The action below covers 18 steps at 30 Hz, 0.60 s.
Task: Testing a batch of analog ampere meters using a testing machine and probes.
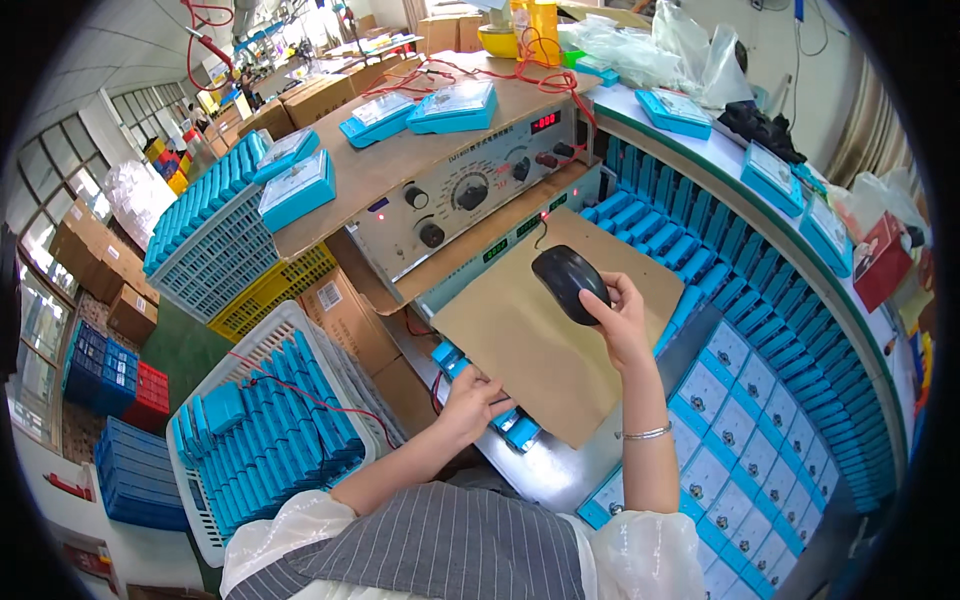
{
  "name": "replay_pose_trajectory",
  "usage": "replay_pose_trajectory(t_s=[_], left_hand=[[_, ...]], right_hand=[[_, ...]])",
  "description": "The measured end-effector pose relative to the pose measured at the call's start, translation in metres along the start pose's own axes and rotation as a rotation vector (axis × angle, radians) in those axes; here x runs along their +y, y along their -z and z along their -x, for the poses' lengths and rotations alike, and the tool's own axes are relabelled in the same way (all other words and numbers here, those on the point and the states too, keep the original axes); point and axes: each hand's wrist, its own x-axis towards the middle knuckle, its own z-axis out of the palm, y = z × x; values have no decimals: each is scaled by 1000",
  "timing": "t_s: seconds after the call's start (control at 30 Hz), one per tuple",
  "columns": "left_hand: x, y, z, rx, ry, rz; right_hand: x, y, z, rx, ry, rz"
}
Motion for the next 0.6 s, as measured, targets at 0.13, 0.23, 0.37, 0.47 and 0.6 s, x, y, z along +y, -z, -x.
replay_pose_trajectory(t_s=[0.13, 0.23, 0.37, 0.47, 0.6], left_hand=[[15, 4, 6, -91, 185, 12], [26, 14, 24, -183, 388, 8], [36, 20, 38, -236, 455, -433], [28, 13, 37, -221, -122, -844], [27, 18, 33, -215, -736, -1325]], right_hand=[[8, 17, 9, 34, -56, 32], [15, 20, 19, 78, -86, -1], [20, 16, 37, 72, -104, 6], [22, 13, 48, 6, -70, 46], [12, -28, 61, -213, -50, 40]])
